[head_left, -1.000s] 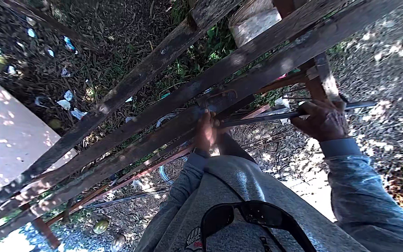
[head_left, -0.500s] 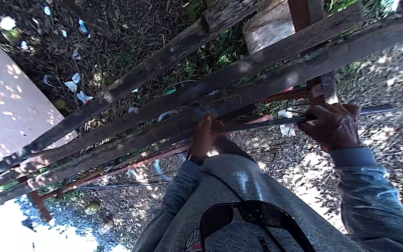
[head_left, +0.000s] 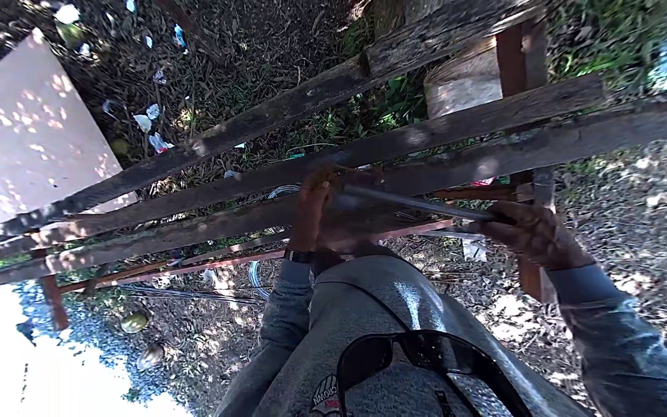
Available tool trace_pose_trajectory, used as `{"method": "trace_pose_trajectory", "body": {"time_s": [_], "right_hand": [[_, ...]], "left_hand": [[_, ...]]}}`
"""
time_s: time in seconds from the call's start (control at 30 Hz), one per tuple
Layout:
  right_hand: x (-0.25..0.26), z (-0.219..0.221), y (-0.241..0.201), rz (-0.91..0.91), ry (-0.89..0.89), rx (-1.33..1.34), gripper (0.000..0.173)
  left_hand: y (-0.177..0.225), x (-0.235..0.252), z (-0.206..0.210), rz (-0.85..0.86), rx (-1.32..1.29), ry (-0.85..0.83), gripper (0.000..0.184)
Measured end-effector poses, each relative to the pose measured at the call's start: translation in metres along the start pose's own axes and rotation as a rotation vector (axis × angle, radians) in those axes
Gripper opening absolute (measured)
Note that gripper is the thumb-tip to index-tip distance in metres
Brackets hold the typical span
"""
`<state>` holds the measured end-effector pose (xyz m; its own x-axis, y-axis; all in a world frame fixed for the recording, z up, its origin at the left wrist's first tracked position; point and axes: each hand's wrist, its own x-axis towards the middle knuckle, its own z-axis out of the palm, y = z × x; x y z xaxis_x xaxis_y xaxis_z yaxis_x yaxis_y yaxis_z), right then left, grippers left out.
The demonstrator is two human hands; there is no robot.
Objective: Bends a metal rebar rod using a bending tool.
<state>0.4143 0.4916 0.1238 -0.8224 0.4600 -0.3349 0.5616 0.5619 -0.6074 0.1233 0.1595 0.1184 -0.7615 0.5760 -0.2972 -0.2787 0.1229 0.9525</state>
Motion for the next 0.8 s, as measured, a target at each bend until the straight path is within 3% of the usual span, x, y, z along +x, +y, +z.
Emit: {"method": "trace_pose_trajectory", "body": {"time_s": [0.07,0.1,0.2,0.4,0.53,0.67,0.8], "right_hand": [[0.005,0.004,0.003,-0.004,-0.022,0.062,0.049],[0.008,0.006,0.004,-0.005,-0.033,0.097,0.049],[0.011,0.011,0.007,0.016,-0.080,0.180,0.044],[0.020,0.004,0.025,0.065,-0.121,0.065,0.050],[0.025,-0.010,0.024,0.124,-0.285,0.047,0.049],[0.007,-0.016,0.030,0.276,-0.481,0.217,0.045],[-0.006,-0.026,0.046,0.279,-0.393,0.111,0.044]], "left_hand": [[0.003,0.002,-0.003,0.029,0.042,-0.031,0.063],[0.003,0.004,-0.002,0.041,0.073,-0.039,0.062],[0.001,0.015,0.003,0.069,0.195,-0.016,0.033],[-0.026,-0.006,0.002,-0.137,0.001,-0.104,0.031],[-0.053,-0.010,0.018,-0.238,-0.160,-0.032,0.031],[-0.052,-0.015,-0.002,-0.240,-0.097,0.103,0.033],[-0.041,-0.033,-0.028,-0.267,-0.072,0.113,0.033]]}}
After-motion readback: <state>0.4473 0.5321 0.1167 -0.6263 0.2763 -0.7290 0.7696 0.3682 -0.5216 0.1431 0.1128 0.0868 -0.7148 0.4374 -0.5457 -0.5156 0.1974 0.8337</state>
